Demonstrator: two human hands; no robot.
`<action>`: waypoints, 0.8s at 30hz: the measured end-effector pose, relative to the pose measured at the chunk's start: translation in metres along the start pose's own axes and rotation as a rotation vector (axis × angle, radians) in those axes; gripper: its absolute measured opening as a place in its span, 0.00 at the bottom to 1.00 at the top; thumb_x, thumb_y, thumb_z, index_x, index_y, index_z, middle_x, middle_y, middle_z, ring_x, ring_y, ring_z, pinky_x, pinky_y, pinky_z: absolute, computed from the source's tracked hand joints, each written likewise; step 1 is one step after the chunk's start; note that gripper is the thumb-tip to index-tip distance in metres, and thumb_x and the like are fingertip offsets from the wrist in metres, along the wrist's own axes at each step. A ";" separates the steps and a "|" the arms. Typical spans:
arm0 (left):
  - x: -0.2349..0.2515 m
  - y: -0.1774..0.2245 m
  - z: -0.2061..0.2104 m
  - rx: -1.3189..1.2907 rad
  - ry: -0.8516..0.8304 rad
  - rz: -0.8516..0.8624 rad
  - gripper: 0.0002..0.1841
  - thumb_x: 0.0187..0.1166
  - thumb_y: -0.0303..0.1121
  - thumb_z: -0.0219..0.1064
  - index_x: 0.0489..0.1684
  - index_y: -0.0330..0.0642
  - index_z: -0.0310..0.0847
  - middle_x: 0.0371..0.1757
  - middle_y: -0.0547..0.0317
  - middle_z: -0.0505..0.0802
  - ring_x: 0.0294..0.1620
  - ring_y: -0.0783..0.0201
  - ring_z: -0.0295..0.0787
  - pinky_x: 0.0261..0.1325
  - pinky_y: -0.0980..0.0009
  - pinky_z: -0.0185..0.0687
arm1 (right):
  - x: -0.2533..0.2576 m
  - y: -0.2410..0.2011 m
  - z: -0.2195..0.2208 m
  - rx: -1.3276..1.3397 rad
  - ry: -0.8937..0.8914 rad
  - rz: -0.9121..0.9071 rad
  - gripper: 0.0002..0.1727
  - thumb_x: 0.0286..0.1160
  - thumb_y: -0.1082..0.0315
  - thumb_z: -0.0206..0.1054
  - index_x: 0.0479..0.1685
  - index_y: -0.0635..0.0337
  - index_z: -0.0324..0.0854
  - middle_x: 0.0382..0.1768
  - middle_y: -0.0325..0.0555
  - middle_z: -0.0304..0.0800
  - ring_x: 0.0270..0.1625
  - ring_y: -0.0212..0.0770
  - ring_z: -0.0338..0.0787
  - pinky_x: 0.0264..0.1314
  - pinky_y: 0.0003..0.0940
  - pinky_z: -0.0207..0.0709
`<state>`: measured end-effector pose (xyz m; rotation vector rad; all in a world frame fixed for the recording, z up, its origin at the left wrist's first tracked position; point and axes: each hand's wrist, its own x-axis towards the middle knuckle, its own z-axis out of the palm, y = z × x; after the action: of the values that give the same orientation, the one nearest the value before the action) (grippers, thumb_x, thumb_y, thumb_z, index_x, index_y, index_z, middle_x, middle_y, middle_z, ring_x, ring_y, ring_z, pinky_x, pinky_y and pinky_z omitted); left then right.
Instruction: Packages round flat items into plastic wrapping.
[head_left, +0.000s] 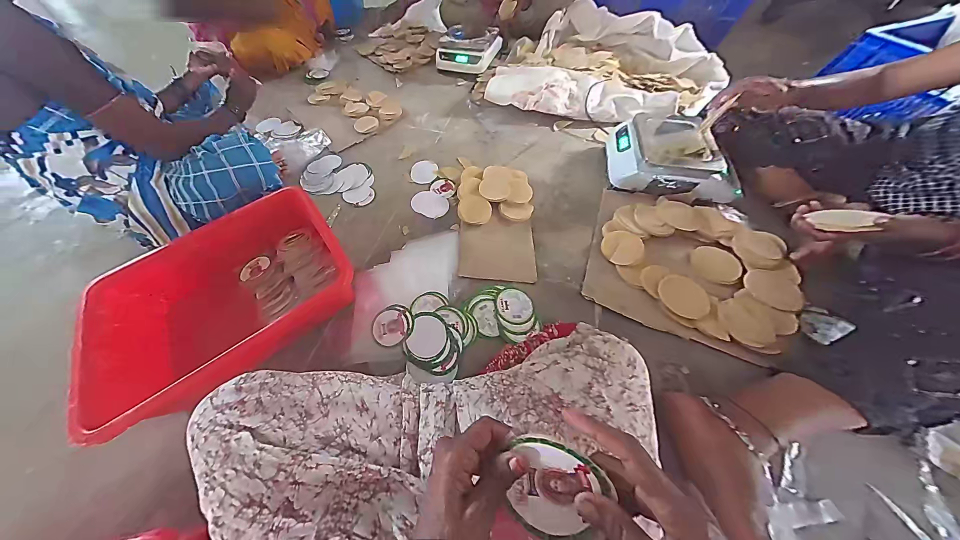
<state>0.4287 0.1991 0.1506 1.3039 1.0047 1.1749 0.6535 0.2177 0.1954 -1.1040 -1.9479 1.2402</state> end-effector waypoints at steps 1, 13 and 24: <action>0.000 0.001 0.004 -0.101 0.055 -0.005 0.09 0.85 0.30 0.63 0.49 0.32 0.84 0.36 0.66 0.92 0.36 0.82 0.86 0.43 0.80 0.84 | 0.001 -0.002 0.000 0.020 0.046 -0.024 0.24 0.85 0.61 0.65 0.77 0.61 0.75 0.49 0.46 0.96 0.42 0.24 0.93 0.46 0.23 0.88; -0.009 -0.004 0.017 -0.232 0.151 0.002 0.12 0.86 0.26 0.60 0.50 0.34 0.92 0.43 0.63 0.97 0.43 0.79 0.91 0.52 0.77 0.87 | 0.009 0.000 -0.004 0.021 -0.095 -0.052 0.15 0.83 0.72 0.65 0.63 0.66 0.88 0.48 0.51 0.97 0.39 0.28 0.94 0.45 0.23 0.88; -0.006 0.002 0.006 -0.357 0.102 0.080 0.15 0.89 0.35 0.59 0.53 0.38 0.92 0.50 0.53 0.97 0.53 0.65 0.95 0.62 0.67 0.89 | 0.008 0.015 0.006 0.093 -0.067 -0.180 0.09 0.81 0.71 0.69 0.52 0.62 0.92 0.44 0.47 0.96 0.48 0.29 0.93 0.56 0.26 0.86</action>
<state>0.4335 0.1922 0.1521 1.0153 0.7751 1.4203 0.6503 0.2253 0.1799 -0.8314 -1.9699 1.2695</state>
